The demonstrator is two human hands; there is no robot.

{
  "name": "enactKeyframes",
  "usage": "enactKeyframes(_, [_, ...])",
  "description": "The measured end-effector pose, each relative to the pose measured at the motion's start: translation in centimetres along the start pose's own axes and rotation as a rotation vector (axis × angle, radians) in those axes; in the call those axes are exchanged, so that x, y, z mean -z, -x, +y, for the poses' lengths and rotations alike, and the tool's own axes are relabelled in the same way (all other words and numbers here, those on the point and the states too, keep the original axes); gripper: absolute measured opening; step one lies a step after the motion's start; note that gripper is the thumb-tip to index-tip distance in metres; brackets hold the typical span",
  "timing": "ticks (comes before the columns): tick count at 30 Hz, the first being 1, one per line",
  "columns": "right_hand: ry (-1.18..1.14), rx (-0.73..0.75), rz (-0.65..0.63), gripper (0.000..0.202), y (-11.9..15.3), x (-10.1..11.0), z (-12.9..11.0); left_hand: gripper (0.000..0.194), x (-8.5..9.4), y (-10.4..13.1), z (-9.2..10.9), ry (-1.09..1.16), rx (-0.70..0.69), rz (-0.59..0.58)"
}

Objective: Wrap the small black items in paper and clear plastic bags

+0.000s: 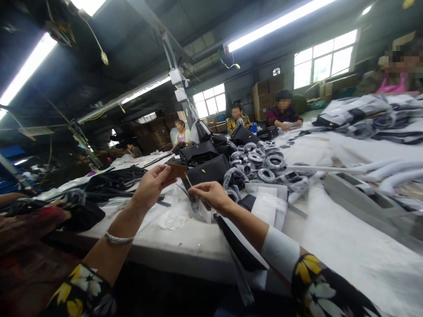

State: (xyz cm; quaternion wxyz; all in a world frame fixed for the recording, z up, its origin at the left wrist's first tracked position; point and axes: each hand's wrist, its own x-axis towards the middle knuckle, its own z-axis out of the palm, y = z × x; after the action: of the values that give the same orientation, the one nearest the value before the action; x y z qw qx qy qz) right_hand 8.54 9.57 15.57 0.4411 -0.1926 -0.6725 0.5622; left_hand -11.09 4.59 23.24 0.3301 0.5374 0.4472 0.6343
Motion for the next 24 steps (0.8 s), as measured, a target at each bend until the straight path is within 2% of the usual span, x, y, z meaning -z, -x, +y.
enactKeyframes(4, [-0.140, -0.130, 0.062, 0.049, 2.0, 1.4, -0.7, 0.048, -1.0, 1.3, -1.3, 0.109, 0.021, -0.021])
enactKeyframes(10, [-0.159, -0.171, 0.027, 0.045, 3.9, 3.2, -1.3, 0.046, -2.2, 2.8, -3.7, 0.212, 0.079, -0.006])
enactKeyframes(13, [0.059, -0.121, 0.039, 0.045, 4.5, 3.8, -1.3, 0.047, -2.8, 3.1, -4.7, 0.241, 0.089, 0.034])
enactKeyframes(19, [0.603, 0.169, 0.123, 0.028, 5.2, 6.1, -1.5, 0.047, -3.4, 4.2, -5.9, 0.232, 0.092, 0.081])
enactKeyframes(24, [0.871, 0.198, 0.174, 0.021, 5.7, 6.7, -3.3, 0.048, -4.0, 4.9, -6.7, 0.199, 0.071, 0.068])
